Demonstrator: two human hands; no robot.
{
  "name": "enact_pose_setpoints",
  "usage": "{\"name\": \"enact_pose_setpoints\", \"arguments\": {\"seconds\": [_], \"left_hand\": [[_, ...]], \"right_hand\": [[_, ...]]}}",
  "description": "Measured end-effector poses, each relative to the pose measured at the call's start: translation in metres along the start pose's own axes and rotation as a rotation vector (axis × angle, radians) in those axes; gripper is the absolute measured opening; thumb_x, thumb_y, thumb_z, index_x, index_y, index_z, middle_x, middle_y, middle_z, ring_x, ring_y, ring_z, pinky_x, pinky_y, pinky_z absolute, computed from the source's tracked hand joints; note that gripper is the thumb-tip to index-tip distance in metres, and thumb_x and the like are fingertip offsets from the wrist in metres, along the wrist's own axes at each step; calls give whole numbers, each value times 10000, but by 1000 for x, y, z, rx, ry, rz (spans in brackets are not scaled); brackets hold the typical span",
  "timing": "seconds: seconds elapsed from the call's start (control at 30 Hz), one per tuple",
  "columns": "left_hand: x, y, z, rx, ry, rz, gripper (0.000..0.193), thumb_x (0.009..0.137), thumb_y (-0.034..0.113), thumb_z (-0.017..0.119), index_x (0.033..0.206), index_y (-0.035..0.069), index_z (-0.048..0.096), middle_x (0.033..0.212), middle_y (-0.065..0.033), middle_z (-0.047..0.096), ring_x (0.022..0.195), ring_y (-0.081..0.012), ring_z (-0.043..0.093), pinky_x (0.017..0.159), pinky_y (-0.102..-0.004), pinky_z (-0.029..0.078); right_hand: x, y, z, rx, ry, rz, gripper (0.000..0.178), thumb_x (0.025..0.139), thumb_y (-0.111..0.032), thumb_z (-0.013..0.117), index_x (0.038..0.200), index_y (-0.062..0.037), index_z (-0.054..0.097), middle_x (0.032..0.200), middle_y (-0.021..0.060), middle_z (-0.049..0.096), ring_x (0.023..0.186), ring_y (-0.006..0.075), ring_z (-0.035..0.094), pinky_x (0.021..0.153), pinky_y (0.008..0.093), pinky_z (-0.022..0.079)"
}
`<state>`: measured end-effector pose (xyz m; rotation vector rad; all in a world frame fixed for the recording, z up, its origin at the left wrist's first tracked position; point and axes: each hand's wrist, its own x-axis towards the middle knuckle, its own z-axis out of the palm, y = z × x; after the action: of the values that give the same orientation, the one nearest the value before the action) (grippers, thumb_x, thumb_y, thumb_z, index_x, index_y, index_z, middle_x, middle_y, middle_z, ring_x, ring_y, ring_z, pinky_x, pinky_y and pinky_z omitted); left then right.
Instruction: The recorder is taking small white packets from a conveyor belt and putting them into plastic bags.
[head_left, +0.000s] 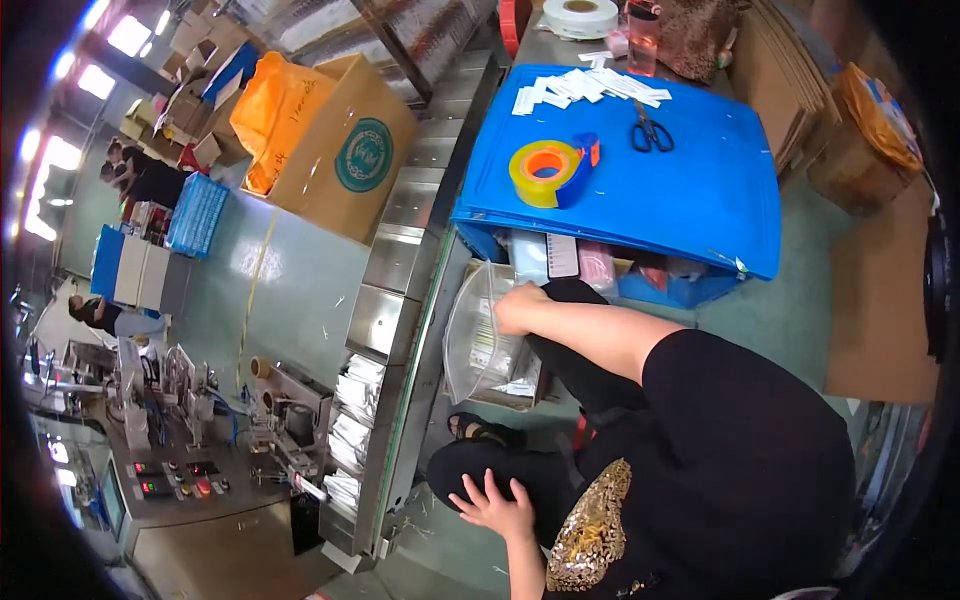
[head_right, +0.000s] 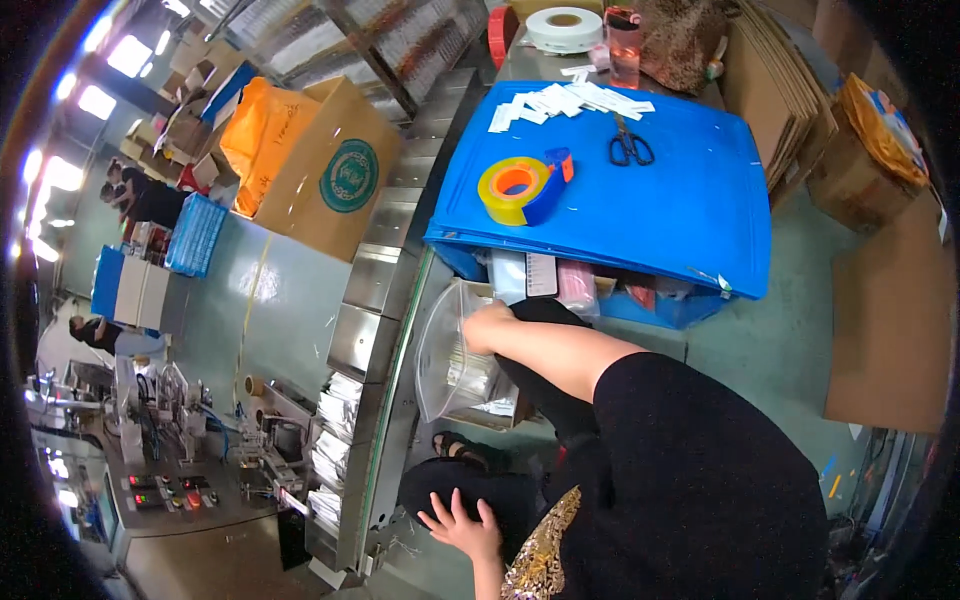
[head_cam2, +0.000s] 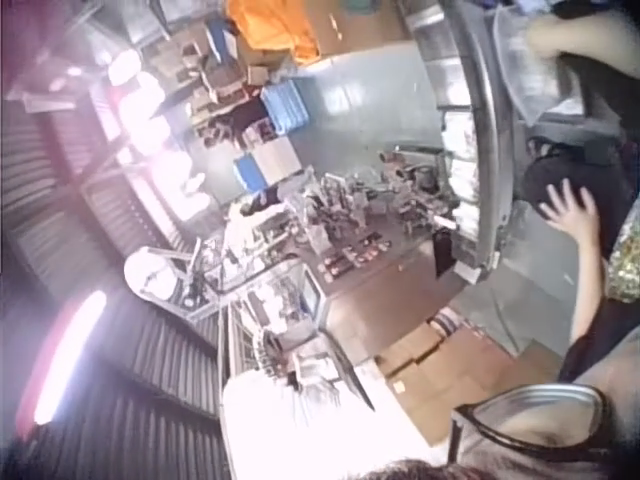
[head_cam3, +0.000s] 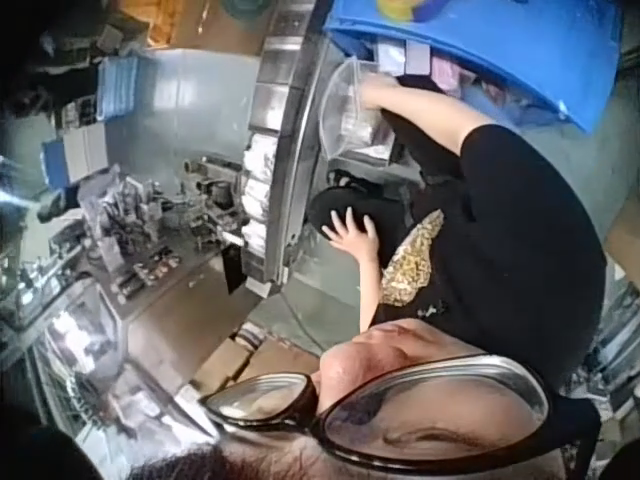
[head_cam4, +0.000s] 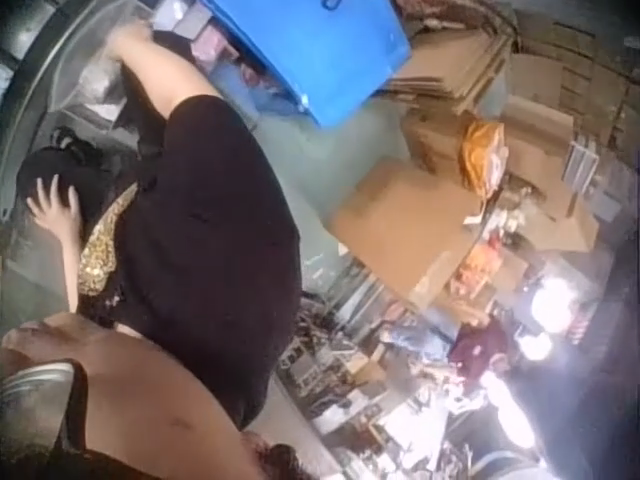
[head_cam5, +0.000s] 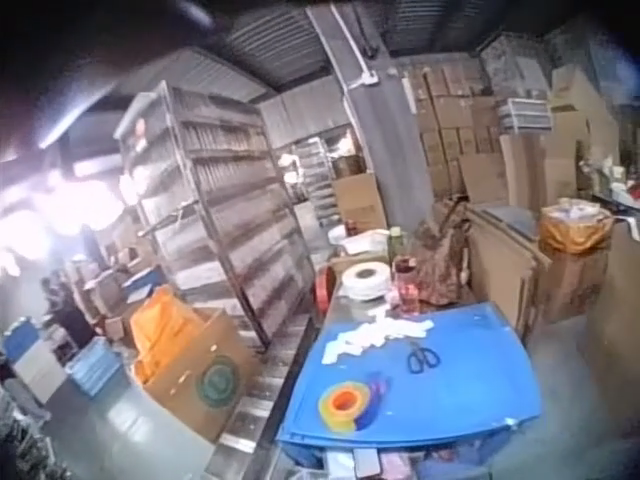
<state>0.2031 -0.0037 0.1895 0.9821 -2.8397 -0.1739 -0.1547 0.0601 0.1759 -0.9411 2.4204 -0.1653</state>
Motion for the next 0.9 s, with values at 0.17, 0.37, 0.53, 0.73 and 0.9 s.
{"name": "enact_pose_setpoints", "arguments": {"seconds": [0.17, 0.37, 0.53, 0.73, 0.9], "left_hand": [[-2, 3, 3, -7, 24, 20, 447, 704, 330, 623, 1110, 152, 568, 1371, -126, 338, 1279, -487, 168, 908, -698, 177], [-3, 7, 1, -9, 28, 14, 447, 700, 326, 618, 1108, 150, 571, 1372, -124, 338, 1279, -479, 174, 918, -689, 175], [1, 7, 1, 5, 25, 37, 452, 697, 321, 619, 1110, 144, 571, 1374, -124, 337, 1277, -476, 178, 918, -683, 182], [4, 9, 0, 36, 14, 33, 432, 715, 287, 615, 1117, 136, 562, 1365, -130, 351, 1285, -456, 178, 972, -603, 179], [5, 11, 0, 43, 22, 46, 426, 713, 275, 619, 1111, 134, 564, 1367, -133, 349, 1284, -452, 183, 972, -596, 187]], "right_hand": [[-2, -2, 10, 2, -2, -19, 293, 746, -289, 530, 889, -74, 670, 915, 124, 656, 855, 272, 631, 752, 402, 461], [-6, -3, 8, 48, -2, -18, 276, 733, -248, 524, 892, -79, 673, 913, 125, 657, 859, 269, 631, 769, 408, 451], [-3, -9, 14, 27, 28, -64, 270, 719, -222, 515, 883, -78, 675, 920, 129, 656, 857, 271, 633, 756, 414, 458], [-10, -13, 13, 79, 71, -152, 257, 722, -214, 527, 901, -90, 664, 889, 117, 656, 855, 275, 629, 737, 419, 468], [-14, -6, 16, 164, 141, -228, 269, 742, -255, 542, 921, -81, 642, 895, 122, 648, 860, 281, 620, 738, 418, 472]]}}
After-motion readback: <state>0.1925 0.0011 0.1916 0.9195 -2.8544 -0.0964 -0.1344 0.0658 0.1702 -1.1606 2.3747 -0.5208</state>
